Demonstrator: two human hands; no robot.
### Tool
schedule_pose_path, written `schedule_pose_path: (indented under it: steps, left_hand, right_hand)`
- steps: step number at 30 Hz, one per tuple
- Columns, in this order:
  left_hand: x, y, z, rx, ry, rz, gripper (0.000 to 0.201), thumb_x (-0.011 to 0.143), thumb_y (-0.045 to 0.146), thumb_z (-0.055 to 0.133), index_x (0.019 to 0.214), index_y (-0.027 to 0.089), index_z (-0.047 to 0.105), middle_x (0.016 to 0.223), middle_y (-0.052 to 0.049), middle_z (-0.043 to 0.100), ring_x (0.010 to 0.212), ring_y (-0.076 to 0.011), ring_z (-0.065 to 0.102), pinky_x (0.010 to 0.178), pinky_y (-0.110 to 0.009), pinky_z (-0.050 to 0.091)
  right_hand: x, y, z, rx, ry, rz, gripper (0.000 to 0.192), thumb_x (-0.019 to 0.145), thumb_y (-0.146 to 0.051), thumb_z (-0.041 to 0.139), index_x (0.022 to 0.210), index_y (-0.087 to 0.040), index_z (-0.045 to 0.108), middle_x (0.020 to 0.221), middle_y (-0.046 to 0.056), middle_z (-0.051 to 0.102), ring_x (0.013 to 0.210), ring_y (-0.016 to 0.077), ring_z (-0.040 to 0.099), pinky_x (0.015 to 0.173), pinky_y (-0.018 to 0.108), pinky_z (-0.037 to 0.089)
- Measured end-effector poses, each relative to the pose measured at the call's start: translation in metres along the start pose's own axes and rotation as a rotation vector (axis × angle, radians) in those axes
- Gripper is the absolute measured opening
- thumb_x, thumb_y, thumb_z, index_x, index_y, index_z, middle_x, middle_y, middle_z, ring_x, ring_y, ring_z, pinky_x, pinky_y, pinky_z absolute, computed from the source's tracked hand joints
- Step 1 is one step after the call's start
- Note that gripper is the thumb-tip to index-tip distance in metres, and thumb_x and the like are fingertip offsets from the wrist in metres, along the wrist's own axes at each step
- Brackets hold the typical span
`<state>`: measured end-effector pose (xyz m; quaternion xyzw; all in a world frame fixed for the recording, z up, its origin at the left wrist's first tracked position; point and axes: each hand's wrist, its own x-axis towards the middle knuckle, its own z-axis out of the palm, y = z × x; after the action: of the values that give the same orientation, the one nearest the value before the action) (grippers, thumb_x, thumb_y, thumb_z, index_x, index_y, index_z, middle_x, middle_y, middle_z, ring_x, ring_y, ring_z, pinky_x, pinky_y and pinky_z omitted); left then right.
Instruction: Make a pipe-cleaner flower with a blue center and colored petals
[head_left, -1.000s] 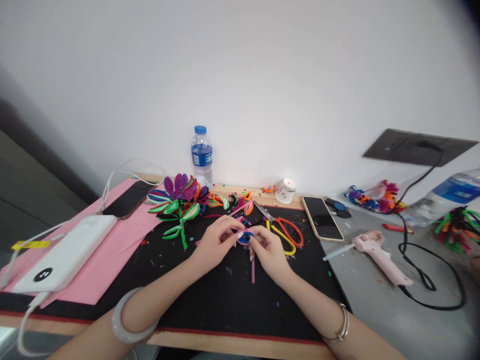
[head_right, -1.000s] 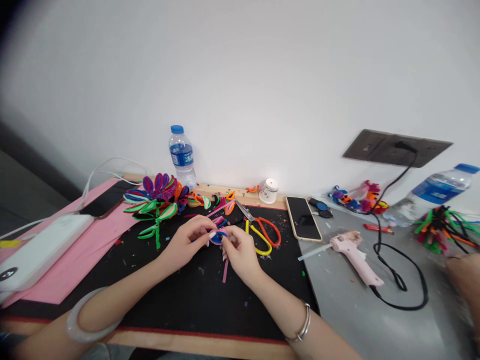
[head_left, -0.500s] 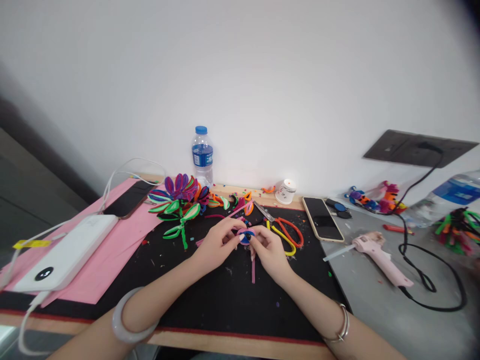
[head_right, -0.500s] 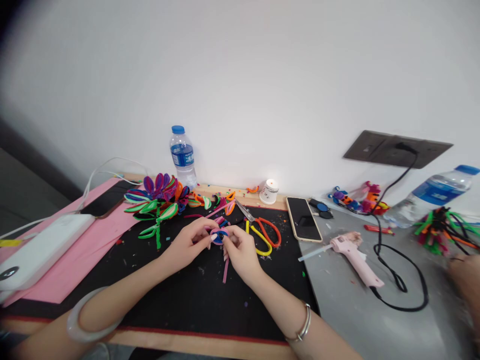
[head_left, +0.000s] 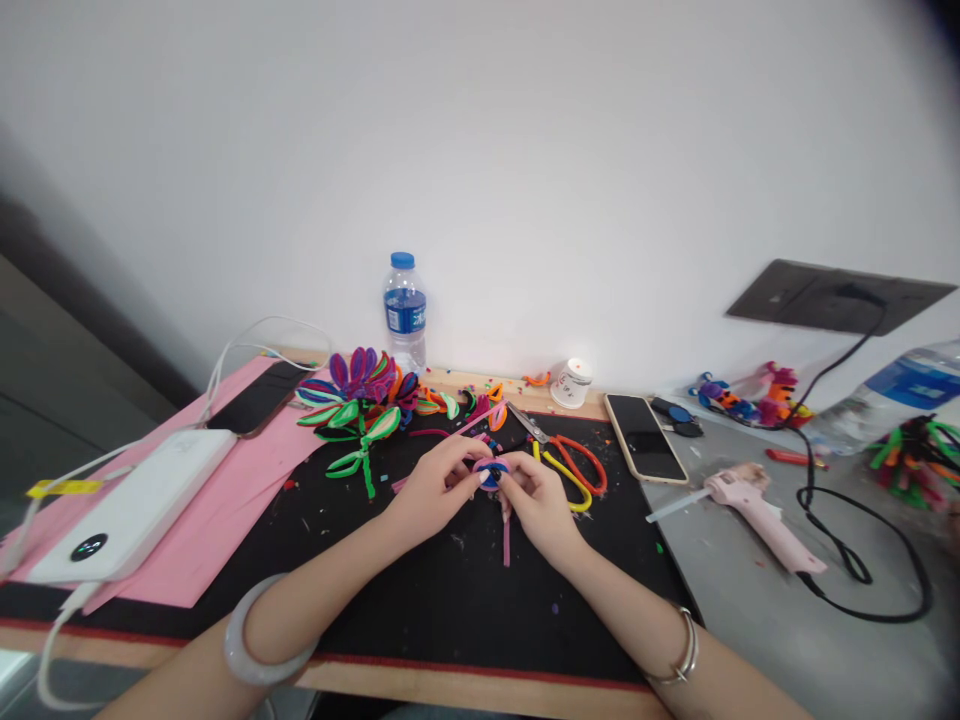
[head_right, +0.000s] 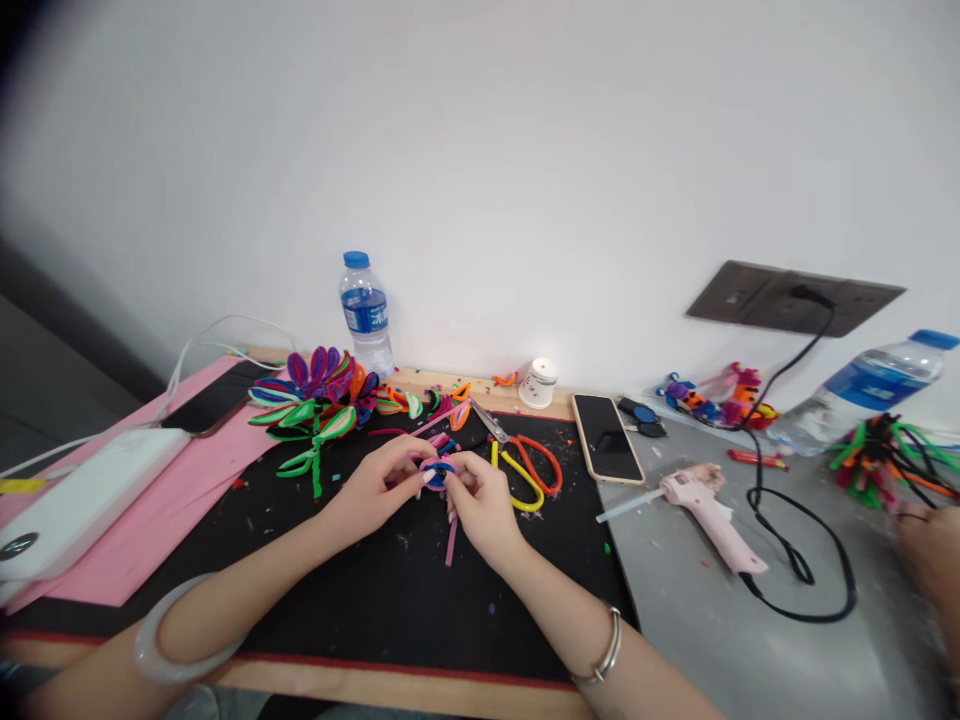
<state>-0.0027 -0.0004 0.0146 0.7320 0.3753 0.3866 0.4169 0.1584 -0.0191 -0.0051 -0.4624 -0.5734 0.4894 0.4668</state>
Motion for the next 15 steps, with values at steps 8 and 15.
schedule_pose_path:
  steps: [8,15]
  left_hand:
    - [0.0004,0.0007,0.0000,0.030,0.003,0.031,0.017,0.078,0.016,0.049,0.094,0.018,0.053,0.094,-0.004,0.055,0.073,-0.0111,0.055,0.060,-0.020,0.046]
    - [-0.0004,0.0006,-0.0004,0.072,0.012,0.040,0.015,0.079,0.017,0.049,0.092,0.019,0.054,0.093,-0.003,0.054,0.069,-0.0104,0.053,0.058,-0.020,0.045]
  right_hand:
    - [-0.0002,0.0004,-0.0007,-0.029,-0.004,-0.031,0.011,0.079,-0.026,0.052,0.083,-0.016,0.056,0.051,-0.005,0.045,0.042,0.0071,0.042,0.041,0.019,0.035]
    - [0.0000,0.0006,-0.0006,-0.046,-0.002,-0.030,0.013,0.079,-0.026,0.052,0.084,-0.015,0.056,0.053,-0.004,0.046,0.043,0.0076,0.043,0.042,0.019,0.035]
